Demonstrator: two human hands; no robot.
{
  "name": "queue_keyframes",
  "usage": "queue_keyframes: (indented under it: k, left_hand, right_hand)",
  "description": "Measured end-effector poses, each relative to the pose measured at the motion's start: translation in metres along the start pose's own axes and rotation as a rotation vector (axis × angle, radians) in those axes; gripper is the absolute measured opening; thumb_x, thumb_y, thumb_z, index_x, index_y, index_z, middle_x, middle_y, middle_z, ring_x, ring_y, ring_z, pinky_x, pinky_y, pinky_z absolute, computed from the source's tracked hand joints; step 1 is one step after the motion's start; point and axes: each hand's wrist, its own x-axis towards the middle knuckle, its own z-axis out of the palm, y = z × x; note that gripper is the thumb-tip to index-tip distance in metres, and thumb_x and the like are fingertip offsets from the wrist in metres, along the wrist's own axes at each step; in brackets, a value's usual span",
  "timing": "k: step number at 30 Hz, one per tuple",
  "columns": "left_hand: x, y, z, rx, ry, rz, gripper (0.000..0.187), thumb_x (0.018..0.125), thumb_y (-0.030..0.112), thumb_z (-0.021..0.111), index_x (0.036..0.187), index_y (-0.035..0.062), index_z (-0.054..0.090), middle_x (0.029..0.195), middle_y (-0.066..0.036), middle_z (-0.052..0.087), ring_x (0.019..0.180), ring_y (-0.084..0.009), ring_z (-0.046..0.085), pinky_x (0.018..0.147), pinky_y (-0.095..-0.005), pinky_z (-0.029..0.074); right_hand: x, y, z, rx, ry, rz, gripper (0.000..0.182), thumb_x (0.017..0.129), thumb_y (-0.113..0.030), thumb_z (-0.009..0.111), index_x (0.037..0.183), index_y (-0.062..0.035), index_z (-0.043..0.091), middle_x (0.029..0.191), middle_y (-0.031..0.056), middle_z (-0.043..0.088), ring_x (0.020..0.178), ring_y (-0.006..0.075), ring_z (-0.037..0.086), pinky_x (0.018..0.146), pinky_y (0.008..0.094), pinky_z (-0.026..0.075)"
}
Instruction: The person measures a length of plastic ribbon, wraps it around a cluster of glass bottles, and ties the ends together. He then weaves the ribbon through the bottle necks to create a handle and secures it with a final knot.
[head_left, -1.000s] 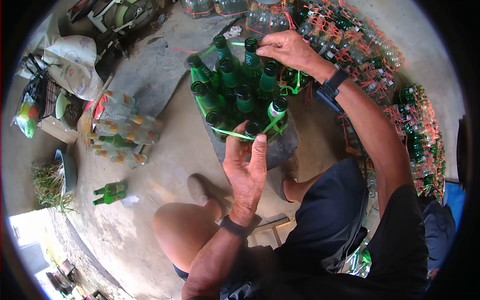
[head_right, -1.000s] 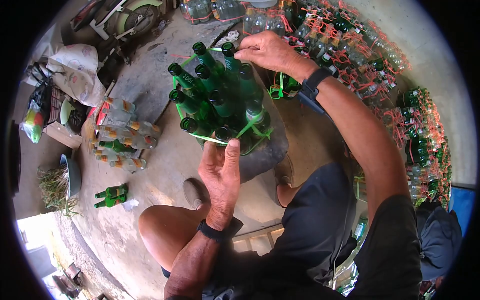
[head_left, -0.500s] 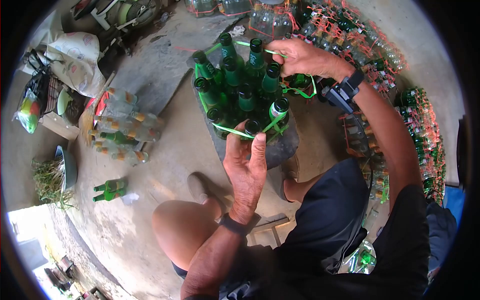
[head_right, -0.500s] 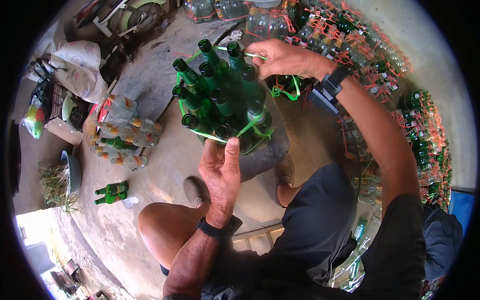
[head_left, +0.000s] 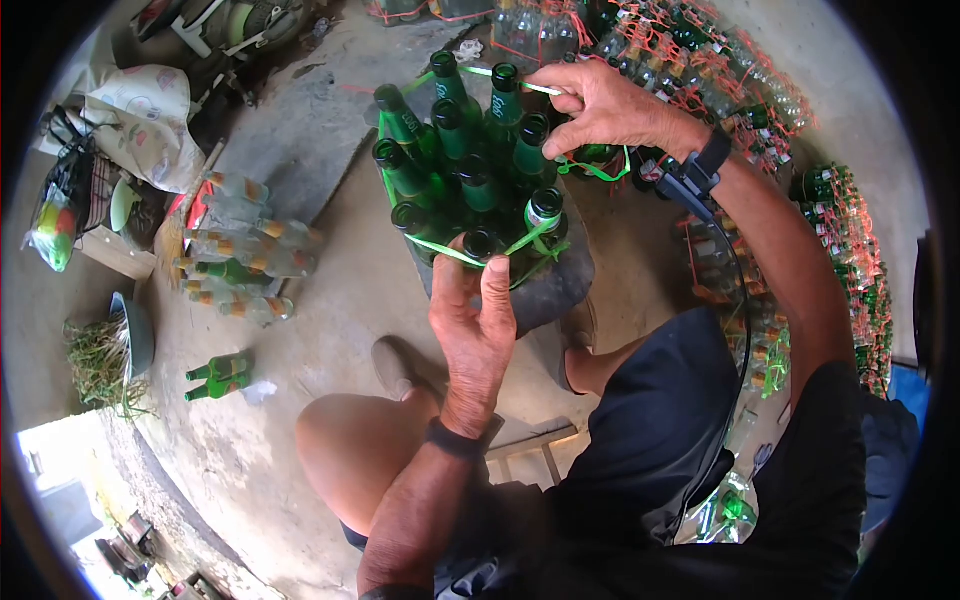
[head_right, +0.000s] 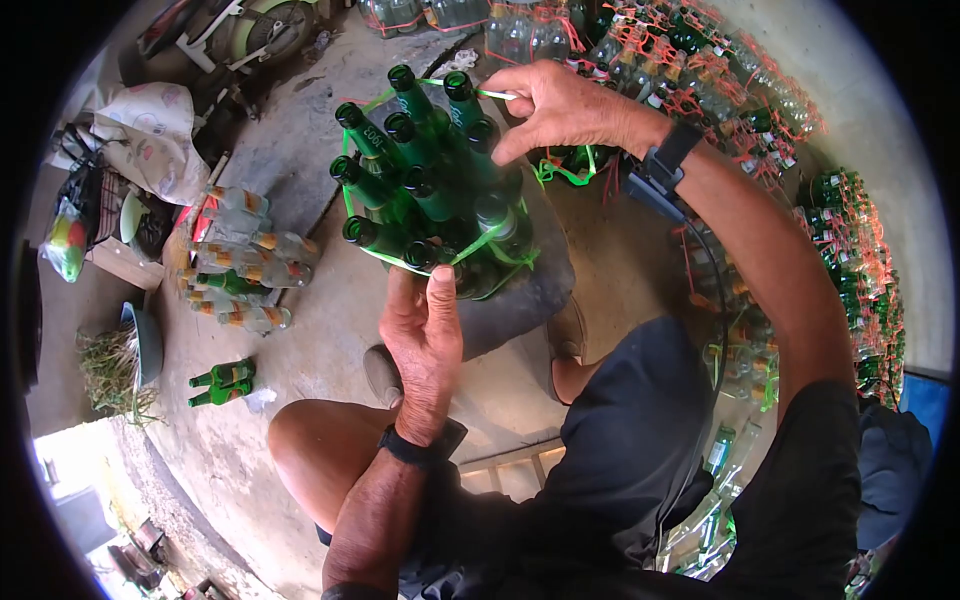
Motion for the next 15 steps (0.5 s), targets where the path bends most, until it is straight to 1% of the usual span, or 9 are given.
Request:
queue_keyframes:
  k: [3,5,6,8,9,11,15]
  left_hand:
    - [0.003,0.001,-0.004,-0.005,-0.007,0.032,0.036,0.105,0.018,0.063,0.136,-0.0012,0.059,0.116,-0.003,0.068,0.103,-0.0094,0.059,0.095,-0.0269,0.047]
    - [0.006,0.003,-0.009,0.055,-0.039,0.001,0.036,0.106,0.02,0.063,0.135,-0.0017,0.061,0.118,-0.004,0.069,0.105,-0.0101,0.059,0.095,-0.0285,0.047]
    - [0.007,0.003,-0.011,0.055,-0.04,0.0,0.036,0.106,0.02,0.063,0.135,-0.0017,0.061,0.118,-0.004,0.069,0.105,-0.0101,0.059,0.095,-0.0285,0.047]
    - [0.01,0.003,-0.014,0.072,-0.051,0.015,0.038,0.106,0.022,0.063,0.135,-0.0018,0.061,0.116,-0.004,0.069,0.105,-0.0101,0.059,0.094,-0.0289,0.047]
    - [0.013,0.004,-0.016,0.072,-0.051,0.014,0.038,0.106,0.022,0.063,0.135,-0.0018,0.061,0.116,-0.004,0.069,0.105,-0.0101,0.059,0.094,-0.0289,0.047]
    - [0.018,0.004,-0.019,0.076,-0.07,0.029,0.039,0.106,0.022,0.063,0.136,-0.0018,0.061,0.115,-0.004,0.07,0.102,-0.0096,0.058,0.093,-0.0275,0.047]
    - [0.025,0.008,-0.026,0.124,-0.08,0.021,0.039,0.106,0.023,0.063,0.137,-0.0013,0.062,0.112,-0.002,0.07,0.098,-0.0086,0.058,0.09,-0.0259,0.047]
  right_hand:
    - [-0.004,0.002,0.002,-0.018,0.019,-0.011,0.069,0.072,-0.023,0.091,0.131,0.0018,0.064,0.073,-0.0075,0.035,0.066,0.0058,0.039,0.057,0.0277,0.034]
    - [-0.006,0.004,0.004,-0.093,0.098,-0.089,0.072,0.071,-0.026,0.092,0.129,0.0036,0.063,0.072,-0.0051,0.043,0.066,0.0084,0.046,0.058,0.029,0.04]
    - [-0.007,0.004,0.005,-0.092,0.098,-0.087,0.072,0.071,-0.026,0.092,0.129,0.0036,0.063,0.072,-0.0051,0.043,0.066,0.0084,0.046,0.058,0.029,0.04]
    - [-0.008,0.004,0.004,-0.151,0.088,0.005,0.075,0.069,-0.033,0.094,0.127,0.0053,0.064,0.075,0.0017,0.056,0.07,0.0118,0.054,0.064,0.0307,0.048]
    - [-0.008,0.006,0.006,-0.15,0.088,0.006,0.075,0.069,-0.033,0.094,0.127,0.0053,0.064,0.075,0.0017,0.056,0.07,0.0118,0.054,0.064,0.0307,0.048]
    - [-0.009,0.015,0.011,-0.174,0.199,-0.12,0.076,0.067,-0.037,0.094,0.123,0.0058,0.066,0.078,0.0072,0.062,0.071,0.0136,0.057,0.068,0.0319,0.051]
    - [-0.017,0.009,0.016,-0.163,0.246,-0.116,0.075,0.066,-0.04,0.093,0.12,0.0056,0.067,0.076,0.0086,0.061,0.069,0.0139,0.057,0.067,0.0319,0.05]
